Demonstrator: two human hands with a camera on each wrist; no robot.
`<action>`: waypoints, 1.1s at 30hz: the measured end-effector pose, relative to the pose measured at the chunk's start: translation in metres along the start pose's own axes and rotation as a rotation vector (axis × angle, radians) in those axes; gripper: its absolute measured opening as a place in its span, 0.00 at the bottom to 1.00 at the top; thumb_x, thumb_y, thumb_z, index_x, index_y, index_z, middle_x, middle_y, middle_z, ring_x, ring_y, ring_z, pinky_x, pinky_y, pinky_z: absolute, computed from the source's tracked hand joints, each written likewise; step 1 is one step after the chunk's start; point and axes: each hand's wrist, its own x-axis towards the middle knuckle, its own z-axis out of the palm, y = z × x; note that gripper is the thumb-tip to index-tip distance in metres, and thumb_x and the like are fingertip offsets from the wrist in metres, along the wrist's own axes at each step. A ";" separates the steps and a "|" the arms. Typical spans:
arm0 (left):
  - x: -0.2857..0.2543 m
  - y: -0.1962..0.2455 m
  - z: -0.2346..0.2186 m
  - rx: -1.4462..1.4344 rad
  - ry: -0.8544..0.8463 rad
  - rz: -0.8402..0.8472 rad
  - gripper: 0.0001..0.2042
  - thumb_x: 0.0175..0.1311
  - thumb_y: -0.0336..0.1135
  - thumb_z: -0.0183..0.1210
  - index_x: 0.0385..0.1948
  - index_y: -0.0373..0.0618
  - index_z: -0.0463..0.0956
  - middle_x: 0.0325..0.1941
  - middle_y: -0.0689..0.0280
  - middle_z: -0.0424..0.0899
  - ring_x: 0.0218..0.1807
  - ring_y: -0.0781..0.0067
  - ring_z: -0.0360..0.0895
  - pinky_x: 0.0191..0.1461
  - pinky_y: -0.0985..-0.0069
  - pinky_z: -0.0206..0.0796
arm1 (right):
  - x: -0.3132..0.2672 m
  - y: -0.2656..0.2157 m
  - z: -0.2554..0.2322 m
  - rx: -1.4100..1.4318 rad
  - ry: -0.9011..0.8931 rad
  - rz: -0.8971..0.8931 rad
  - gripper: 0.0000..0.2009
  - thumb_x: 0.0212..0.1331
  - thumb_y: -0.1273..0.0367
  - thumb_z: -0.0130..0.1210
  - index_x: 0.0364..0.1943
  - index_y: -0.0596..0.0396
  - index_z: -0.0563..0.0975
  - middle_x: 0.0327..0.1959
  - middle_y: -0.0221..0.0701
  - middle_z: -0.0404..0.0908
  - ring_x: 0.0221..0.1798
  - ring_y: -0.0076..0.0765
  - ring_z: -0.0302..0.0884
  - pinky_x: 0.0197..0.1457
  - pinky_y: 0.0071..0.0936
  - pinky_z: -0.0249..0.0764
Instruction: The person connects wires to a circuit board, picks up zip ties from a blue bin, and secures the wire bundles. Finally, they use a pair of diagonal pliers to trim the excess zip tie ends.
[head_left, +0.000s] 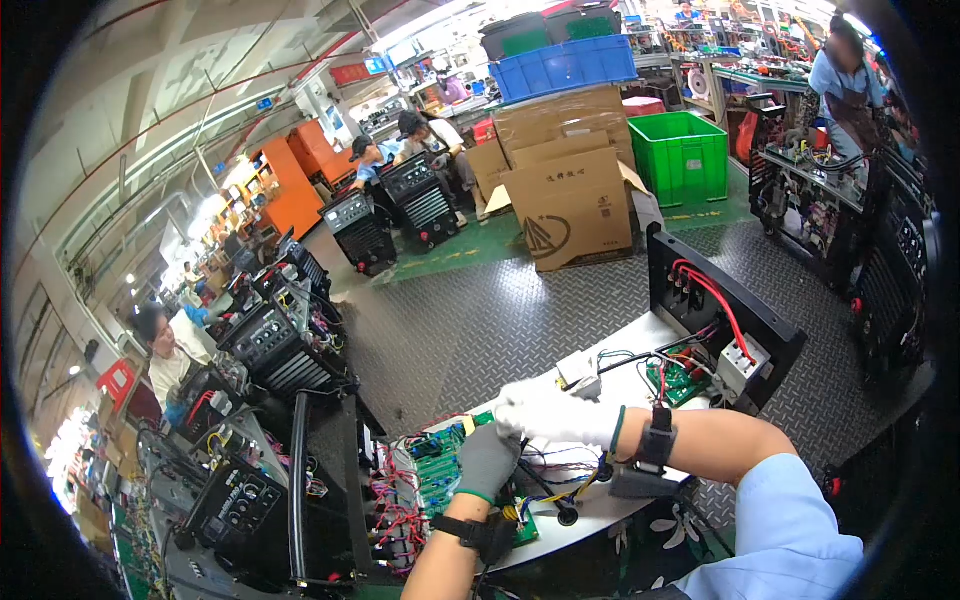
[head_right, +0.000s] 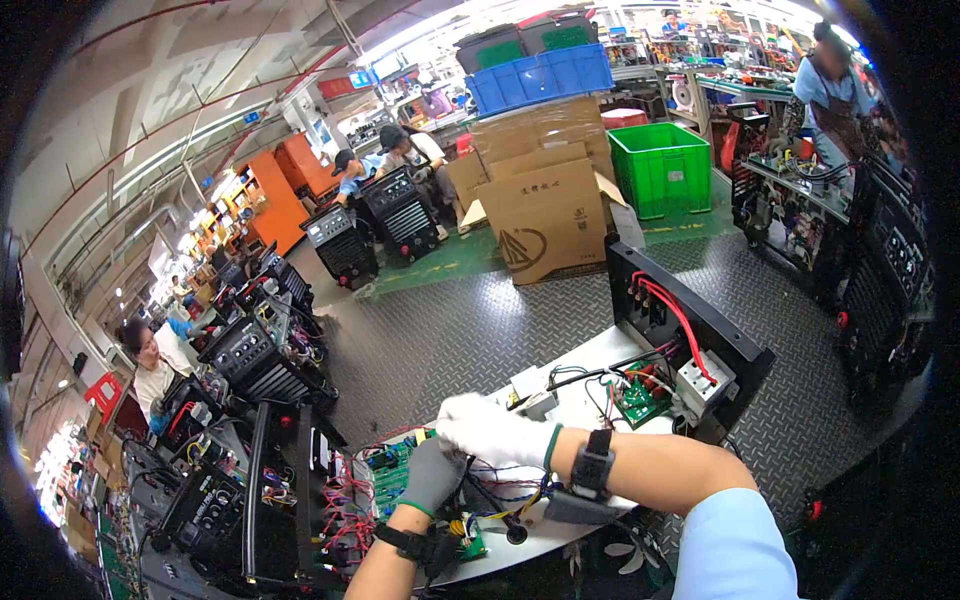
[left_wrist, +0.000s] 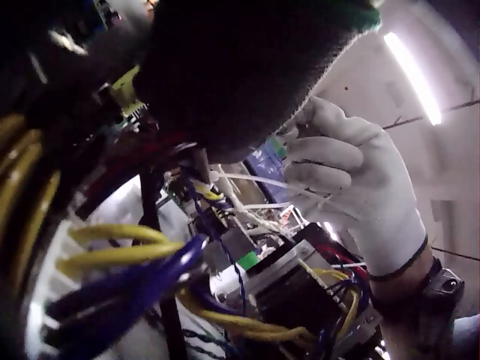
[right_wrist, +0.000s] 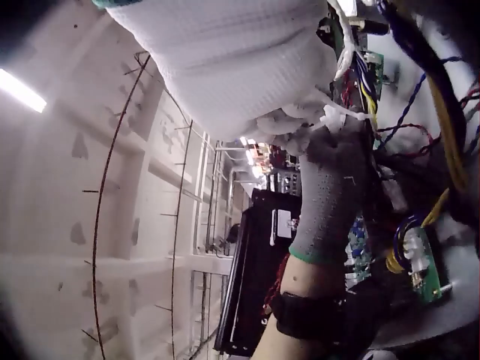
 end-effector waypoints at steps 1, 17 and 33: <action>-0.001 -0.004 0.008 0.060 0.048 0.057 0.17 0.61 0.47 0.50 0.32 0.40 0.78 0.33 0.50 0.81 0.37 0.46 0.78 0.42 0.56 0.70 | 0.004 0.016 0.014 0.016 0.049 -0.180 0.11 0.61 0.64 0.48 0.37 0.57 0.75 0.24 0.27 0.77 0.26 0.24 0.74 0.29 0.23 0.70; -0.150 0.012 0.036 -0.648 -0.267 0.491 0.11 0.62 0.39 0.53 0.30 0.39 0.74 0.27 0.53 0.78 0.32 0.54 0.76 0.36 0.65 0.66 | -0.147 -0.003 0.018 -0.328 -0.116 -0.449 0.12 0.57 0.63 0.57 0.42 0.52 0.79 0.32 0.32 0.79 0.36 0.36 0.78 0.39 0.29 0.73; -0.194 -0.007 0.004 -0.857 -0.278 -0.017 0.16 0.70 0.41 0.44 0.40 0.37 0.75 0.30 0.63 0.81 0.34 0.77 0.77 0.39 0.78 0.69 | -0.187 -0.009 0.023 -0.223 0.179 0.003 0.10 0.59 0.67 0.54 0.39 0.57 0.78 0.29 0.33 0.80 0.31 0.28 0.78 0.35 0.24 0.73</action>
